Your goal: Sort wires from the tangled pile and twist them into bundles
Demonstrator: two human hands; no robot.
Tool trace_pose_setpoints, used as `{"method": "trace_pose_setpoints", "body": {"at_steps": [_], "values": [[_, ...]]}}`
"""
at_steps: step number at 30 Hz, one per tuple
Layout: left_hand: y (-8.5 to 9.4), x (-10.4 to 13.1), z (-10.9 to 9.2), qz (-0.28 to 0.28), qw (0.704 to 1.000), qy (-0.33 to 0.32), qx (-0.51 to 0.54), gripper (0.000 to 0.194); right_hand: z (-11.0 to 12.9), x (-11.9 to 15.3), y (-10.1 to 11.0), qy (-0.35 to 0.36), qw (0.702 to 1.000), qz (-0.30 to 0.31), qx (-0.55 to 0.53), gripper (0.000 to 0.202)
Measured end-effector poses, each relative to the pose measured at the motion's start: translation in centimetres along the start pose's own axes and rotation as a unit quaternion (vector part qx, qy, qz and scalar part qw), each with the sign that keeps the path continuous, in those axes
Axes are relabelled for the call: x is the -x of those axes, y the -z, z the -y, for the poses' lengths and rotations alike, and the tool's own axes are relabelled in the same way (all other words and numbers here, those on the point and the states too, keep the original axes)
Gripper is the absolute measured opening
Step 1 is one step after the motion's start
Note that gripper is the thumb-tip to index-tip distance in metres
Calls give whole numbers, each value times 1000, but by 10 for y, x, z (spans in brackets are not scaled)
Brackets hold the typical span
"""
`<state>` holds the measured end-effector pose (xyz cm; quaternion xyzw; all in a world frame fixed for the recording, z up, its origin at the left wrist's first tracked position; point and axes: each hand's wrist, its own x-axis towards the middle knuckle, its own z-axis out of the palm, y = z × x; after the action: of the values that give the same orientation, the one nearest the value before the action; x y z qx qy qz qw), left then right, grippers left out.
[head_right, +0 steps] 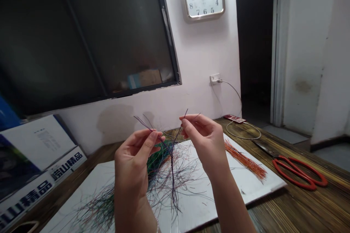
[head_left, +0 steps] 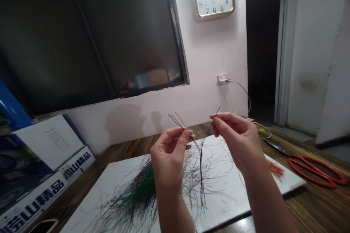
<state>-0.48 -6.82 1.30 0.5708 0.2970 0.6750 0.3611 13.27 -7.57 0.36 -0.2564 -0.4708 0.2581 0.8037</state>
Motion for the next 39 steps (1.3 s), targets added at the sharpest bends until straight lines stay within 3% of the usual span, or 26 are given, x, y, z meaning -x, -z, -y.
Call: {"method": "trace_pose_setpoints", "body": {"at_steps": [5,9,14,17,25,28,33,39], "values": [[1,0,0,-2,1000,-4,-2,17,3,1,-1,-12,999,13,41,19],[0,-1,0,-18,1000,-8,19,16,5,1,-1,-64,991,98,71,24],[-3,0,-3,-116,990,-28,72,20,5,2,0,-115,961,233,98,20],[-4,1,-6,-170,981,-37,90,21,4,4,-1,-127,948,280,81,20],[-4,2,-6,-195,975,-42,98,21,2,4,-2,-81,972,190,114,9],[-3,1,-6,-173,979,-26,105,24,2,4,-2,-60,976,173,116,7],[-4,-1,-2,-86,990,20,111,26,3,6,-4,-16,973,164,160,10],[-5,-4,2,-104,988,-23,112,18,5,9,-9,33,964,166,203,15]]}}
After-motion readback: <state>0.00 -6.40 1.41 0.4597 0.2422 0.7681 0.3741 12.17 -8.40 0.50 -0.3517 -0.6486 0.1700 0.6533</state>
